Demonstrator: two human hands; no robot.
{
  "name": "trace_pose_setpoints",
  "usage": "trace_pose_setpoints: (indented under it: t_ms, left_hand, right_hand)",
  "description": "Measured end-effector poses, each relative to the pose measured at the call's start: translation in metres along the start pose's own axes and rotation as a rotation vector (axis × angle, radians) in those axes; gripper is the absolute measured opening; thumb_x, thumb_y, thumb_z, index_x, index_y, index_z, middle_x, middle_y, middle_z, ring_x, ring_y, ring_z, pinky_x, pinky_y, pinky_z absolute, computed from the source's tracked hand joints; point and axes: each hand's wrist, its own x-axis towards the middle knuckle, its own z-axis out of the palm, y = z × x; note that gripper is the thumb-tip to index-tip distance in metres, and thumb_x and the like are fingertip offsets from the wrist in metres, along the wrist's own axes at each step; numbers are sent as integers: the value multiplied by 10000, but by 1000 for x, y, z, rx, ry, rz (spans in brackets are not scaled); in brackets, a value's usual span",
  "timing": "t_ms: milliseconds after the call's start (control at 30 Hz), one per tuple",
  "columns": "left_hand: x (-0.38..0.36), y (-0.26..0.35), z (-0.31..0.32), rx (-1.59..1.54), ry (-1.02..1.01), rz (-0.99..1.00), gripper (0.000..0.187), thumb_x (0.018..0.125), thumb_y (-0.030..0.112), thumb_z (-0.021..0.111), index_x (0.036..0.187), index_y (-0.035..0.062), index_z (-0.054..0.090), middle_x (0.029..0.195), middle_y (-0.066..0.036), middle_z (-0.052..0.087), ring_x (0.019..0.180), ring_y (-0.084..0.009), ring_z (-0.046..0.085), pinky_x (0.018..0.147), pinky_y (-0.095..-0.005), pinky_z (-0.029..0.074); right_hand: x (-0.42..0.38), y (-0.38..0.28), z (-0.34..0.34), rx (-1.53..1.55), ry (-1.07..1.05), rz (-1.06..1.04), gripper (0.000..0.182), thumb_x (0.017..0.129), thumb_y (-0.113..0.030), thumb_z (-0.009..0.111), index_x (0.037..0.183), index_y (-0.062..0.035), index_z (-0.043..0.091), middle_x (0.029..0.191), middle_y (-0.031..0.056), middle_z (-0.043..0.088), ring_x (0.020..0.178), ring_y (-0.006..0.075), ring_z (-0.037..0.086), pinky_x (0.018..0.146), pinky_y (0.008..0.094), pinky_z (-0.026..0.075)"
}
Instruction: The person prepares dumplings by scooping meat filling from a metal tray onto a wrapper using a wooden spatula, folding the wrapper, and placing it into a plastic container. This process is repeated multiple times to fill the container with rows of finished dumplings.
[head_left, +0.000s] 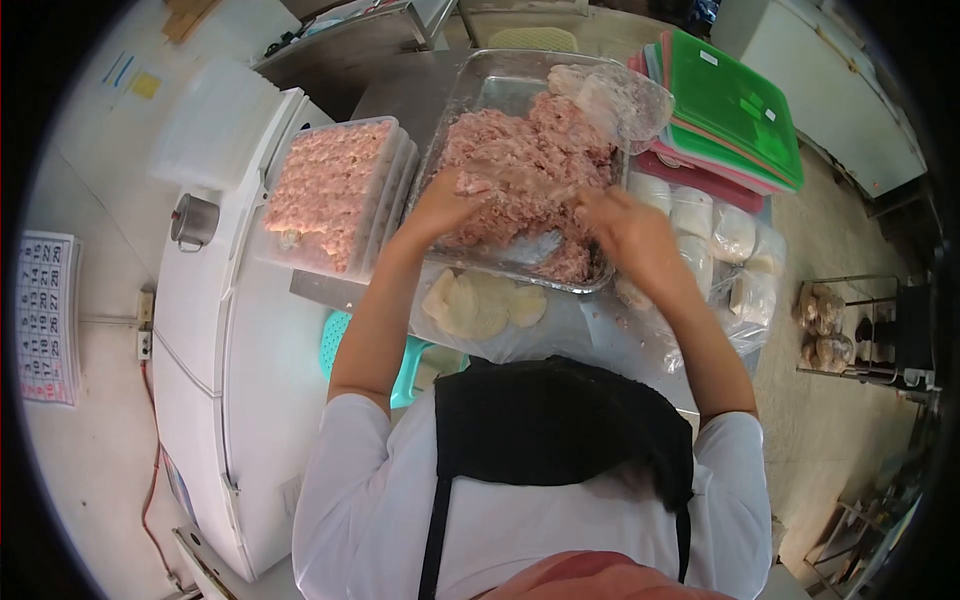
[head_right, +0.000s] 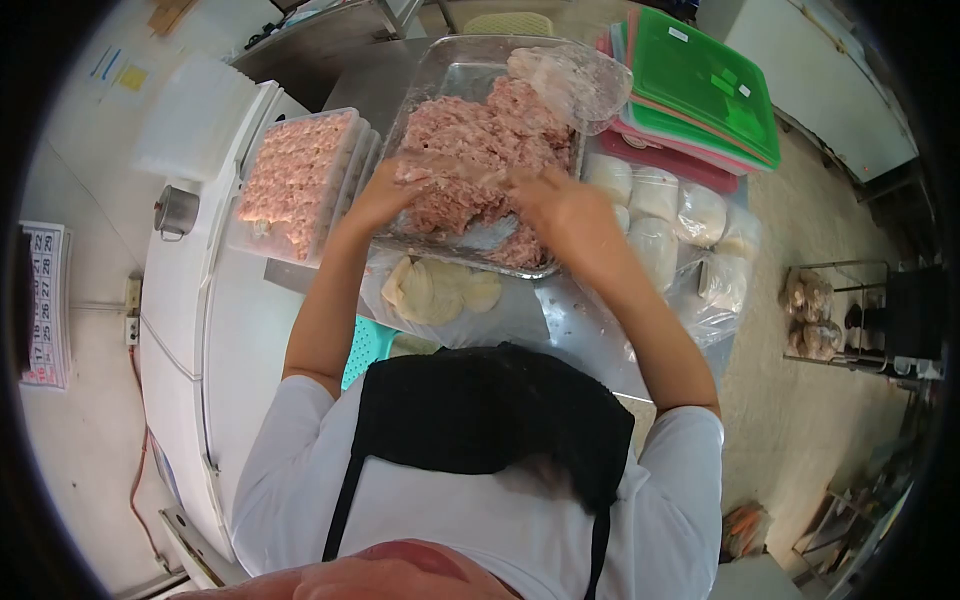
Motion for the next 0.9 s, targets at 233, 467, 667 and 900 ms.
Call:
trace_pose_setpoints:
  t_ms: [233, 467, 667, 900]
  left_hand:
    - [-18, 23, -1, 25, 125, 119, 523, 746, 227, 748, 1172, -25, 578, 1161, -158, 617, 1073, -230, 576, 916, -330, 439]
    - [-41, 77, -15, 1, -93, 274, 585, 721, 270, 783, 1175, -33, 575, 1200, -193, 587, 1147, -267, 544, 957, -343, 414]
    - [-38, 26, -4, 221, -3, 270, 472, 694, 168, 776, 1115, 17, 623, 1078, -120, 649, 1045, -226, 583, 920, -360, 429]
    - [-60, 27, -17, 65, -2, 150, 522, 711, 151, 779, 1173, 5, 586, 1106, -156, 629, 1032, -212, 575, 917, -332, 435]
  right_hand:
    - [-16, 56, 39, -25, -189, 229, 271, 894, -222, 565, 1084, -41, 635, 863, 172, 624, 808, 348, 611, 703, 424, 478]
    - [-21, 13, -16, 557, -167, 146, 271, 900, -185, 601, 1097, -3, 638, 922, 177, 651, 822, 289, 618, 739, 355, 476]
    - [-13, -17, -25, 257, -114, 39, 248, 882, -184, 616, 1070, -27, 651, 931, 161, 637, 824, 317, 622, 702, 369, 485]
    - [-16, -56, -34, 12, -12, 1, 240, 872, -180, 612, 1062, -38, 650, 820, 142, 591, 766, 332, 601, 655, 410, 476]
